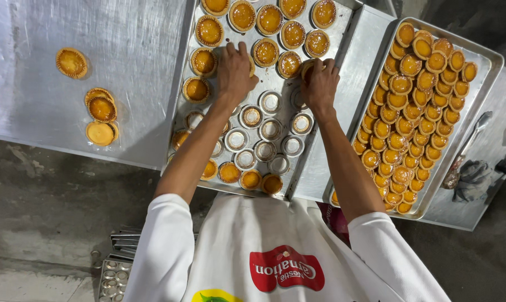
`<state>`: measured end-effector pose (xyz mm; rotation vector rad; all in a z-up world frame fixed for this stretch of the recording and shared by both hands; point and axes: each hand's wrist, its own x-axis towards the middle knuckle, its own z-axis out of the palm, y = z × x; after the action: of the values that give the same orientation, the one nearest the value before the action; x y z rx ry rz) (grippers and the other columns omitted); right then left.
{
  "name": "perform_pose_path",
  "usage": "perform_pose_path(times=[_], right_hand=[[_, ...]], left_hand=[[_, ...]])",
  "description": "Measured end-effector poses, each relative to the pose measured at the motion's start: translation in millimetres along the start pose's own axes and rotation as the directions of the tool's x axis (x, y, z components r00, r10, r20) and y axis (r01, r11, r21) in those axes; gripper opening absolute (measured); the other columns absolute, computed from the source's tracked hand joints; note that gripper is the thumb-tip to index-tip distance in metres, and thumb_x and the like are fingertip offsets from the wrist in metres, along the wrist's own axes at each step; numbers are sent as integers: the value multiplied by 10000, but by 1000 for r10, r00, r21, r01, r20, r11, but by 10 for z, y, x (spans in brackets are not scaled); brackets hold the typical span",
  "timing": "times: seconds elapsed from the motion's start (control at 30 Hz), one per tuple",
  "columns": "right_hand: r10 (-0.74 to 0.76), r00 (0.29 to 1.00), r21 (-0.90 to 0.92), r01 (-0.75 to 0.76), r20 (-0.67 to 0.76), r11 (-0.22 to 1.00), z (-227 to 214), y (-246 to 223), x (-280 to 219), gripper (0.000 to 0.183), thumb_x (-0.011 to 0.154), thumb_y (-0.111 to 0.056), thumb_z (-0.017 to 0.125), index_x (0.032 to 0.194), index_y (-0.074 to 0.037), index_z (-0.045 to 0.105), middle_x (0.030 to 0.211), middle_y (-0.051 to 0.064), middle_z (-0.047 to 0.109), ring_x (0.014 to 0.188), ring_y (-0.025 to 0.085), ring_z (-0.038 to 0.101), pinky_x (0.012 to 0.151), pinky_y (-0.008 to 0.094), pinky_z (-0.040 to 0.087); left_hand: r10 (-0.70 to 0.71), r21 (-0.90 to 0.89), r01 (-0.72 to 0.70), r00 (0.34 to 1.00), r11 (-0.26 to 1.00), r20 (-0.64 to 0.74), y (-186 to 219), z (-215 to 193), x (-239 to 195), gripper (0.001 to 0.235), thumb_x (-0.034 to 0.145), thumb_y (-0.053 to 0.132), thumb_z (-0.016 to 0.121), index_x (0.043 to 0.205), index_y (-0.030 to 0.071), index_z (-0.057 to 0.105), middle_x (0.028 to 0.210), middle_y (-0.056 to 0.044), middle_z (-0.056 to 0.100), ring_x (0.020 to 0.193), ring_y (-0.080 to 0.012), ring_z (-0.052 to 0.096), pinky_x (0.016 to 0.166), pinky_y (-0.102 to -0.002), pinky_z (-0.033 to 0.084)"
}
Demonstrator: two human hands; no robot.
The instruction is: The person picks up individual custard tarts from baking trays and places them into small metal tins.
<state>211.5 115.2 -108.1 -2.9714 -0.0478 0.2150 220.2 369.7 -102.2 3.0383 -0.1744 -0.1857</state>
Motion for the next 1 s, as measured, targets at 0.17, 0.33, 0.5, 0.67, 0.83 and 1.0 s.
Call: perform_pose_path(times=[0.17, 0.33, 0.5, 0.67, 0.83, 1.0], right_hand=[[36, 999, -13, -36, -27, 999, -8, -36, -86, 654, 755, -144, 851, 1286, -67, 477, 1203, 134, 413, 1151, 397, 501, 877, 500, 490], [31, 999, -63, -32, -12, 997, 7, -21, -38, 653, 745, -180, 863, 1264, -82, 479, 1193, 106, 409, 1136, 375, 521, 897, 473, 486], [34, 998, -7, -35, -48, 999, -63, -131, -118, 679, 680, -217, 880, 1206, -92, 470, 1156, 110, 421, 1099, 377, 531, 881, 477, 480], [14, 1000, 46, -14, -3, 999, -138, -214, -262, 691, 714, -207, 914, 1240, -131, 473, 1171, 163, 425, 1196, 481, 512, 1022, 568, 455], [78, 997, 362, -79, 18, 929, -117, -95, -349, 627, 821, -324, 801, 1312, -111, 476, 1082, 181, 504, 1065, 440, 626, 907, 543, 517], [192, 914, 934, -353, 358, -58, -626, -30, -780, 431, 882, -421, 516, 1122, -66, 568, 827, 106, 596, 746, 256, 647, 748, 407, 560]], left_hand=[[-185, -900, 420, 881, -116, 435, -1, 15, -471, 457, 785, 426, 823, 1099, 123, 689, 907, -140, 698, 817, -237, 719, 690, -343, 611], [11, -688, 398, 869, -606, 494, -66, -743, -993, 325, 915, 400, 714, 1050, 112, 649, 967, -46, 688, 861, -158, 691, 778, -332, 604], [-75, -749, 356, 878, -558, 473, -79, -566, -1289, 274, 928, 305, 760, 1024, 67, 661, 947, -44, 668, 860, -169, 683, 764, -338, 594], [-146, -800, 349, 871, -488, 469, -43, -841, -1541, 295, 931, 344, 755, 1031, 86, 653, 905, -32, 605, 851, -173, 670, 713, -313, 585], [-62, -722, 354, 875, -594, 480, -59, -666, -1776, 311, 992, 398, 615, 1095, 105, 627, 1010, -74, 648, 906, -213, 691, 720, -321, 570], [-56, -684, 374, 854, -626, 518, -113, -644, -2130, 305, 996, 388, 613, 1084, 97, 628, 1001, -70, 651, 893, -208, 672, 745, -323, 570]])
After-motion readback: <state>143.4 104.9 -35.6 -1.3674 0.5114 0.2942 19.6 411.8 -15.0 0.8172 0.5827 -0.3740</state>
